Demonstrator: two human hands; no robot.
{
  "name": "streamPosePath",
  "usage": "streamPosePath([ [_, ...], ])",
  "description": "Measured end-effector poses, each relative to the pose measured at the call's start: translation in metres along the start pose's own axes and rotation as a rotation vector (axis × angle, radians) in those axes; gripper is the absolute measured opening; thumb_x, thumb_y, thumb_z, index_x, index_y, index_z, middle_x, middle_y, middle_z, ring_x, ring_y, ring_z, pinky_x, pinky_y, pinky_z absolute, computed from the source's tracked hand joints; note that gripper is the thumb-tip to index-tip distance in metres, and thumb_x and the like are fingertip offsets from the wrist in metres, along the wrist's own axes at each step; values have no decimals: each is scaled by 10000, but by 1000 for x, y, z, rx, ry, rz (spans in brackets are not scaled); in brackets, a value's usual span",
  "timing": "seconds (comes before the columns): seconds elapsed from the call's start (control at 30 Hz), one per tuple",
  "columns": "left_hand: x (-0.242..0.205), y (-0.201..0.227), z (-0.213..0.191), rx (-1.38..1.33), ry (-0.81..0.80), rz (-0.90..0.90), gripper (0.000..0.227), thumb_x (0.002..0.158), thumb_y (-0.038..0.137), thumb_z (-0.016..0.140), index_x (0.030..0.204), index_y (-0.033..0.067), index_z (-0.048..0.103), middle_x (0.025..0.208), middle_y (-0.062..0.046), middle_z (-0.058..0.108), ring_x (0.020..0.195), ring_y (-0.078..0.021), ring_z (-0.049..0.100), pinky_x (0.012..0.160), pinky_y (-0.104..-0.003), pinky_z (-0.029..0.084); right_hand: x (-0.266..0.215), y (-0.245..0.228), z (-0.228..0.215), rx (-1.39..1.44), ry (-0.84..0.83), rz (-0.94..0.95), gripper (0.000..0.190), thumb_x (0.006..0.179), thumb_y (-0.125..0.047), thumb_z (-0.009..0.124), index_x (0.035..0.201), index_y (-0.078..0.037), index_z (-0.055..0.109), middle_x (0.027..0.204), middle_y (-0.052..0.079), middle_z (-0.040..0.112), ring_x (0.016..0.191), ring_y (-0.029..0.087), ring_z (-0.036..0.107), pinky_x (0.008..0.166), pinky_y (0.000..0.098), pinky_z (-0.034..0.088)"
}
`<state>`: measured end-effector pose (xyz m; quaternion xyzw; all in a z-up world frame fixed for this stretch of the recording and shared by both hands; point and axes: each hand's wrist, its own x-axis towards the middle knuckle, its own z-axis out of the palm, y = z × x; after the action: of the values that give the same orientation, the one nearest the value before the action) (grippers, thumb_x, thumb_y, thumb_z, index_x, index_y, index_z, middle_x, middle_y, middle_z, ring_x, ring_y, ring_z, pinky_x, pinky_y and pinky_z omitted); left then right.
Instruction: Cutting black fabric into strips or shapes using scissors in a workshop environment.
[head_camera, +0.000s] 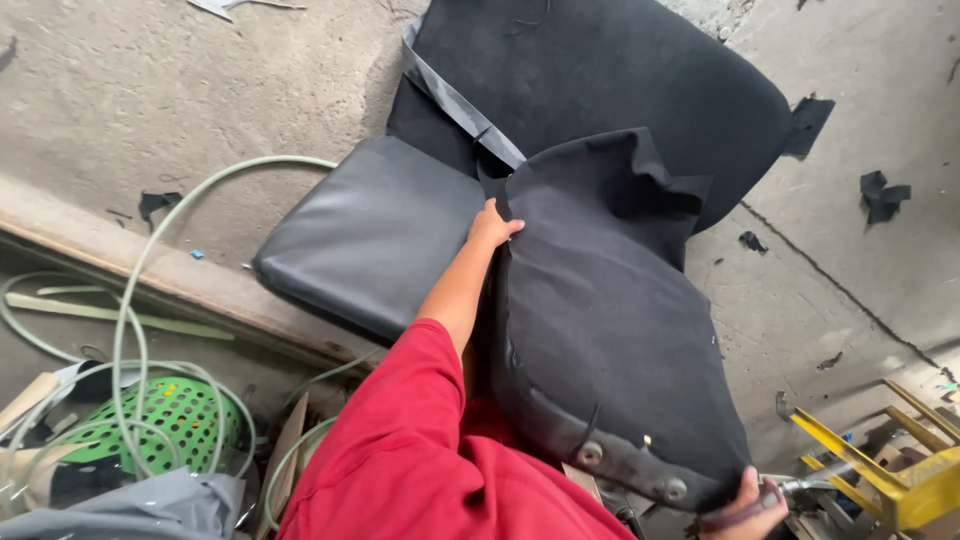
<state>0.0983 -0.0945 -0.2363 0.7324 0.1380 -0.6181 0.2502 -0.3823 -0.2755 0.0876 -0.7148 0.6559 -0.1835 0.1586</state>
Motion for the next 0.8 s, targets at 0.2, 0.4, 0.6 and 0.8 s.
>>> streamPosePath([
  [0.2,147,-44,27,-261,233,40,812,669,301,875,1401,120,574,1365,-112,659,1209,-270,657,1052,-341,487,11,11,-5,-91,-60,67,302,1095,-265,657,1287,-42,591,1185,158,638,1115,278,602,985,355,457],
  [0.4,65,-27,-15,-646,-93,-63,644,837,383,747,1375,249,420,1012,-89,620,769,-167,564,676,-314,569,54,27,-35,-130,-174,286,426,1232,-455,515,1058,-75,596,786,79,589,601,180,580,528,336,433],
  [0.6,70,-44,21,-379,-37,116,179,852,-20,686,849,157,707,835,-31,674,675,-139,612,534,-263,495,101,-150,39,643,-591,621,278,1044,-342,548,1267,-208,646,913,63,664,835,234,668,763,422,591],
  [0.8,31,-37,6,-681,-68,35,424,939,-92,524,1222,116,762,1540,-243,458,1397,-413,489,1029,-443,580,-22,-247,229,395,-1399,1086,501,941,-483,631,1231,-75,626,873,201,664,727,300,695,571,354,512],
])
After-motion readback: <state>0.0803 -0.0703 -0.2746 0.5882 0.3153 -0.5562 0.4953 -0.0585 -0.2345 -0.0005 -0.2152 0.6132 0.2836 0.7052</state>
